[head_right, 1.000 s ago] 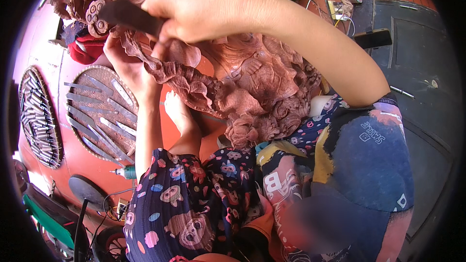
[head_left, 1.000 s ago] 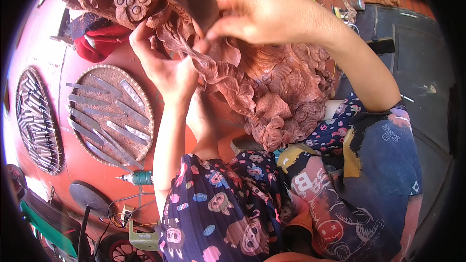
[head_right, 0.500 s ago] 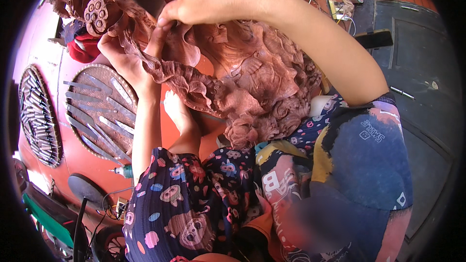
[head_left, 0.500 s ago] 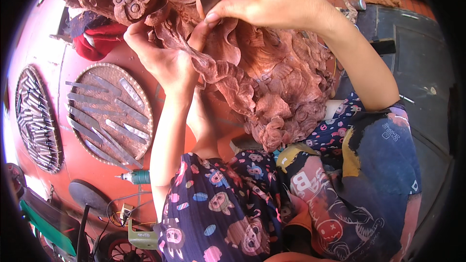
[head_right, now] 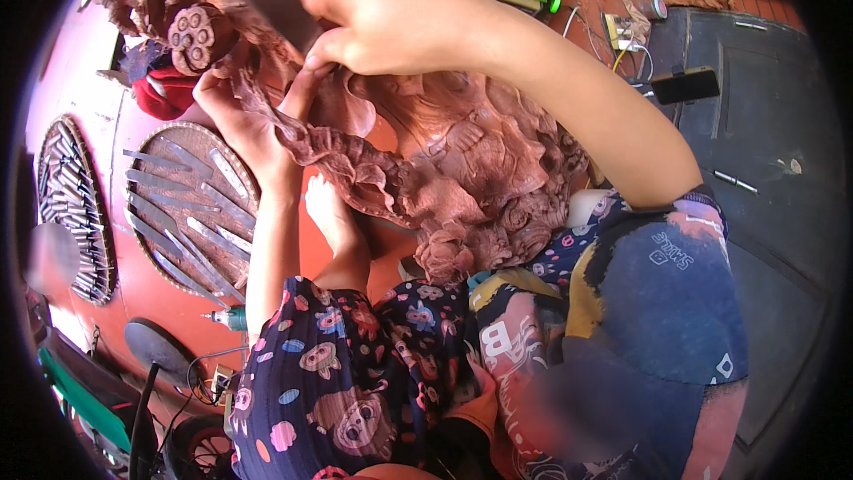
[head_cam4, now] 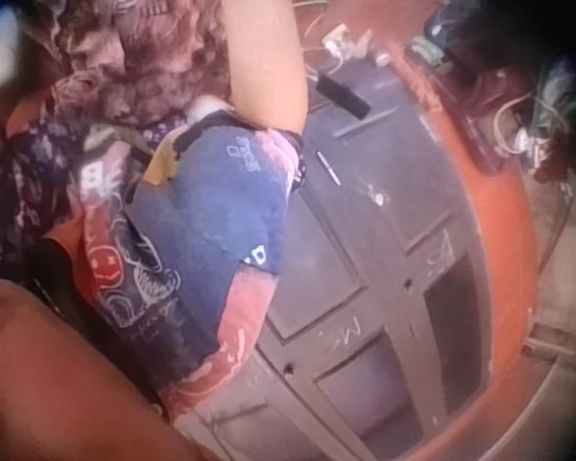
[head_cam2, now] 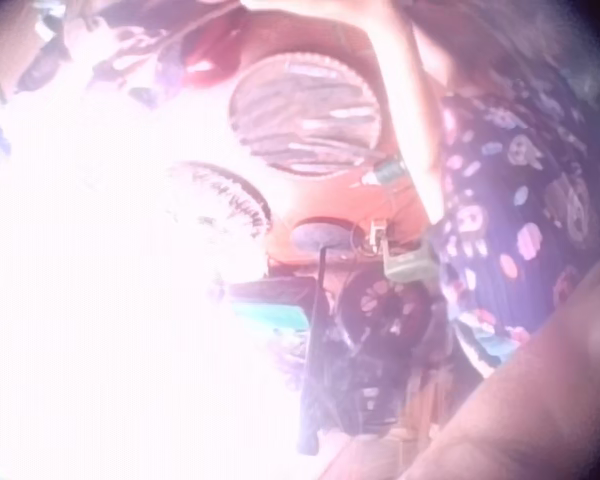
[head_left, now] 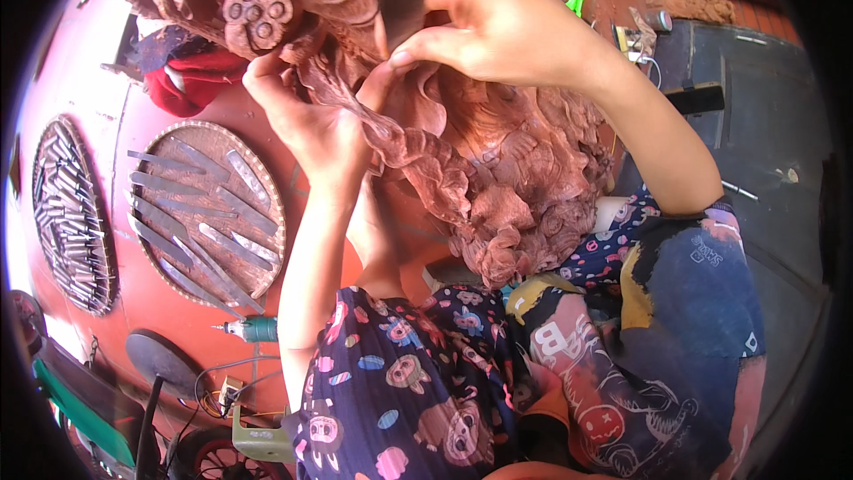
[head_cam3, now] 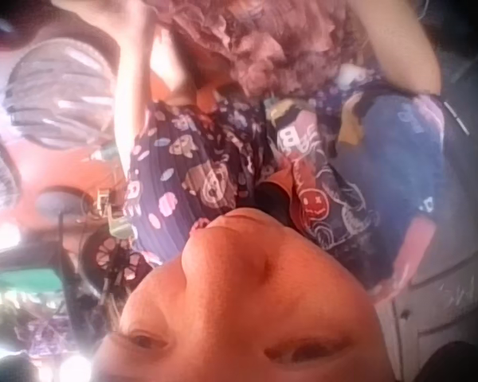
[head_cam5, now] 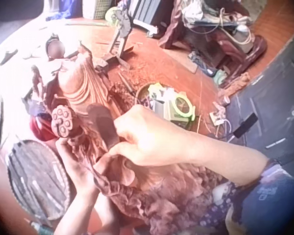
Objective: The person is carving a wooden sculpture using a chisel. They hold the sculpture with one hand and use the chisel with the other to refine details on the surface. The person occasionally pauses to brush away wood shavings.
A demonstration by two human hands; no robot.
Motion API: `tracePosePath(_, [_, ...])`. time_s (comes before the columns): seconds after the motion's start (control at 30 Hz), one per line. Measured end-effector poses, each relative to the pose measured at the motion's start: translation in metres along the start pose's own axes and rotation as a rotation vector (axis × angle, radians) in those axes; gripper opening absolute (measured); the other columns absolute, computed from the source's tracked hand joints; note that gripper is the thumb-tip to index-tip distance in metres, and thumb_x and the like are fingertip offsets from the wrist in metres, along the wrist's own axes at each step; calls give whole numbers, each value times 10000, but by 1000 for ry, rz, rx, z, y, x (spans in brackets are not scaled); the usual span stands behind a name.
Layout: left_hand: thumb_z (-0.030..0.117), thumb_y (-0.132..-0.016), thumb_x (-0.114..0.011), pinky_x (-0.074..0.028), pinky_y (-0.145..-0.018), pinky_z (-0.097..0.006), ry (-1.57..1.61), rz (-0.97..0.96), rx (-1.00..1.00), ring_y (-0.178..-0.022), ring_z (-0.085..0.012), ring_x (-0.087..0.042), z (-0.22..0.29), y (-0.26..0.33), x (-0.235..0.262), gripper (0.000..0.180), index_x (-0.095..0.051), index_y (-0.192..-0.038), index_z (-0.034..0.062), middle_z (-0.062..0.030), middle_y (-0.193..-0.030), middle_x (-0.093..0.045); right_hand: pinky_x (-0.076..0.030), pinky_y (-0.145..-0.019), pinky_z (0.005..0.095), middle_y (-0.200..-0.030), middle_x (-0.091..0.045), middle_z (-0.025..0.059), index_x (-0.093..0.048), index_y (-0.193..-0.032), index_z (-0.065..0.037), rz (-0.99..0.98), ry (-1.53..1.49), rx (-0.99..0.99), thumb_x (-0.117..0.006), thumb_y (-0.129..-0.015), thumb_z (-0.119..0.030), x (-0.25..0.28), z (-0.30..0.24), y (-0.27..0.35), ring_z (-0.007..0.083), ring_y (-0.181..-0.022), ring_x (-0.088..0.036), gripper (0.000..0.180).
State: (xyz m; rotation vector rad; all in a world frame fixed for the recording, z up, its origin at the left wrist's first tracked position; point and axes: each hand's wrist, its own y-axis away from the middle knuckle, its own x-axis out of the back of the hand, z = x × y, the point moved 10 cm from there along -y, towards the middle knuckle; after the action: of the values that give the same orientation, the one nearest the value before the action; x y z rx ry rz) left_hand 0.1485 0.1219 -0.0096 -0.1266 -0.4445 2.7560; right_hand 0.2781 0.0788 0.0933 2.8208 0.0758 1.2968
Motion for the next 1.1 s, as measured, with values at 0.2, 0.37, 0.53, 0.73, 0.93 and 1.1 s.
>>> tracePosePath(0.2, [75,-820,-813,-468,-994,-352,-76,-125,143,-1176,-203,-571,4,25,58,552,-579,-1317,24,-81,-1309,-569,-605,-693,357,-905,-757,71,-741,-977,-34,418,-409,104,-741,-868,-94,67,-2,47,226,-784,-754,125])
tracePosePath(0.37, [36,-990,-630,-496,-994,-297,-284,-5,437,-1117,-164,-640,-2,96,191,267,-619,-1249,-26,-103,-1176,-679,-641,-740,300,-971,-737,113,-670,-1103,-16,412,-1028,-44,-613,-1014,-166,91,28,92,211,-867,-757,183])
tracePosePath(0.53, [47,-934,-685,-502,-909,-318,-764,-155,217,-1000,-182,-654,163,77,239,292,-659,-1219,-7,-115,-1081,-705,-626,-755,279,-943,-717,63,-632,-1128,-47,408,-980,70,-728,-928,-92,84,27,76,166,-827,-737,226])
tracePosePath(0.73, [95,-917,-710,-474,-1005,-365,-1092,-409,-388,-1096,-210,-666,345,-16,86,305,-668,-1214,39,-104,-1158,-722,-533,-643,212,-872,-706,-7,-715,-1040,-93,386,-690,165,-761,-902,-140,106,-6,68,87,-759,-676,153])
tracePosePath(0.93, [212,-827,-779,-482,-988,-458,-751,-456,-576,-1175,-314,-588,359,-42,-59,467,-641,-1226,13,-183,-1195,-633,-530,-717,269,-1035,-685,21,-694,-1147,-98,361,-289,199,-719,-924,-154,108,-39,42,97,-863,-642,231])
tracePosePath(1.1, [275,-754,-748,-152,-1135,-748,-274,-362,-610,-1458,-588,-187,278,59,-116,710,-531,-1392,50,-319,-1540,-321,-512,-885,370,-1183,-630,52,-656,-1179,-70,284,138,94,-655,-951,-130,78,-15,75,184,-1000,-638,236])
